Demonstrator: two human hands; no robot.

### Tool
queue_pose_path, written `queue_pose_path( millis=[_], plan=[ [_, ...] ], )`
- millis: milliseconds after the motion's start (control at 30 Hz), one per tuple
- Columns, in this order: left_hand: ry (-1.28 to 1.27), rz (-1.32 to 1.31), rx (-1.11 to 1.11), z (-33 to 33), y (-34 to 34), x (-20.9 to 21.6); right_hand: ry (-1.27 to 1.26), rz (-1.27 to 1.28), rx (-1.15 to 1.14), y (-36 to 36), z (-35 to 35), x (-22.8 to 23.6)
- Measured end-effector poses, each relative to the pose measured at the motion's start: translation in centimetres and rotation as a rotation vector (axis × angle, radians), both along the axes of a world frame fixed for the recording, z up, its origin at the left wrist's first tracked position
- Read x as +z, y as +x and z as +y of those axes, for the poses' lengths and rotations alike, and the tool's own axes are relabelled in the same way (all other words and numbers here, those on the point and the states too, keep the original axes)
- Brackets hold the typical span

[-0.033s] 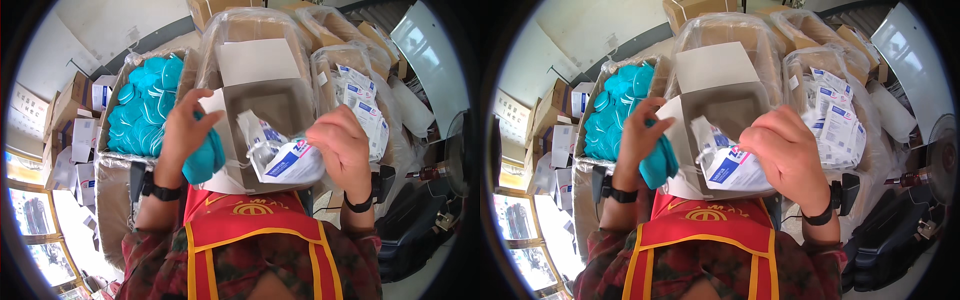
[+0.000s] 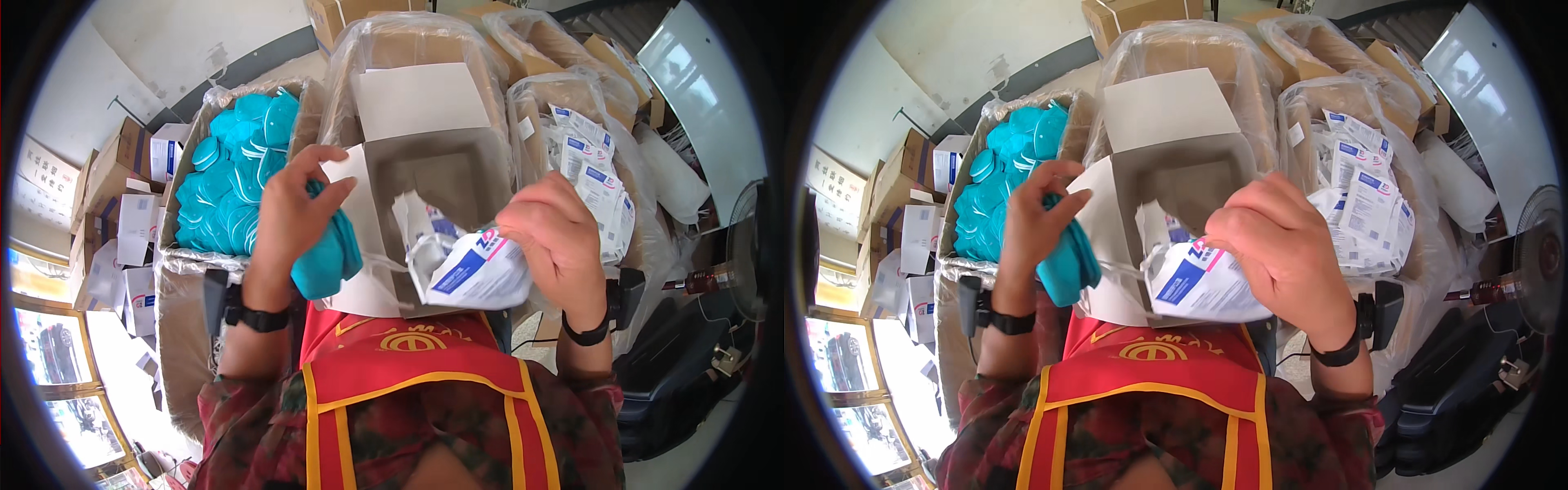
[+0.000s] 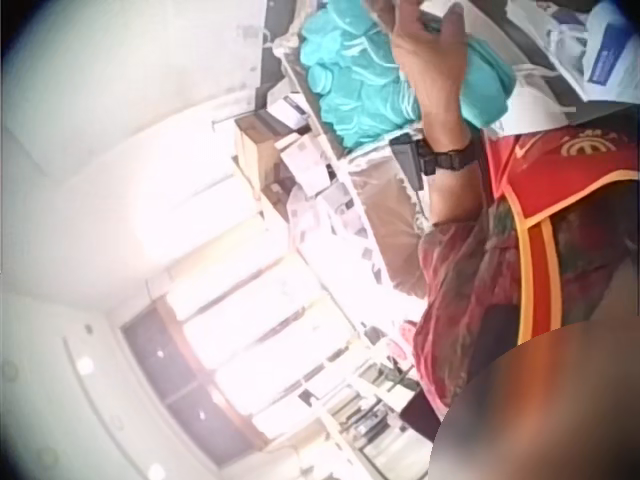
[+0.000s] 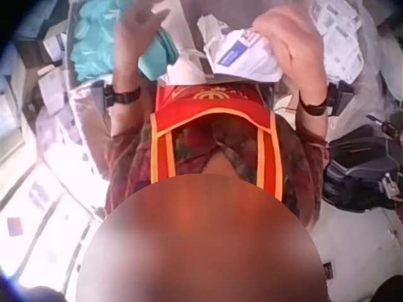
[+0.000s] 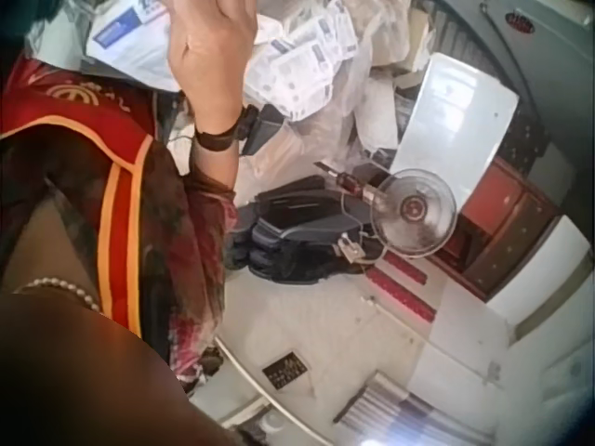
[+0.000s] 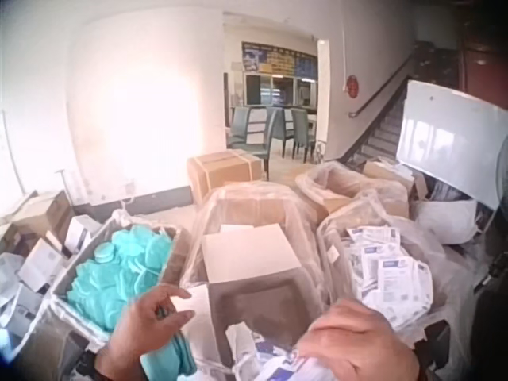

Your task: Manually sorting, checking, and putting face masks into cardboard boxes.

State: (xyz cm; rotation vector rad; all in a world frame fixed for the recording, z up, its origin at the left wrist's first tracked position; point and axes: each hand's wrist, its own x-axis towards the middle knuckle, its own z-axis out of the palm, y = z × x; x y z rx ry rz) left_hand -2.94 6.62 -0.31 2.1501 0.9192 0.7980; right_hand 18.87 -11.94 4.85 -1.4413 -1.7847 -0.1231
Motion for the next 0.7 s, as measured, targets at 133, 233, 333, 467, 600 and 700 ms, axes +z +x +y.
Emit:
queue_pose_path(
  millis=[133,233,333,467,600,700],
  plan=[
    [-0.266,0.062,-0.524,-4.1,0.1,4.4,-0.032,0.050,0.144,-1.2,1.1,-0.3],
    [-0.102,0.095,-0.676,-5.2,1.3,3.0,0.013,-0.015,0.195,-2.3,2.0,-0.8],
    [-0.261,0.059,-0.627,-5.5,1.0,3.2,0.048,-0.186,0.122,-2.6,2.1,-1.3],
    [-0.117,0.066,-0.695,-5.7,1.4,3.3,0.112,-0.233,0.205,-3.8,1.6,-1.0],
    [-0.201,0.019,-0.468,-6.9,1.3,3.2,0.163,-0.319,0.090,-3.9,2.1,-1.2],
    [-0.124,0.072,-0.421,-7.1,0.7,2.2,0.166,-0.290,0.078,-3.8,2.1,-1.5]
  ],
)
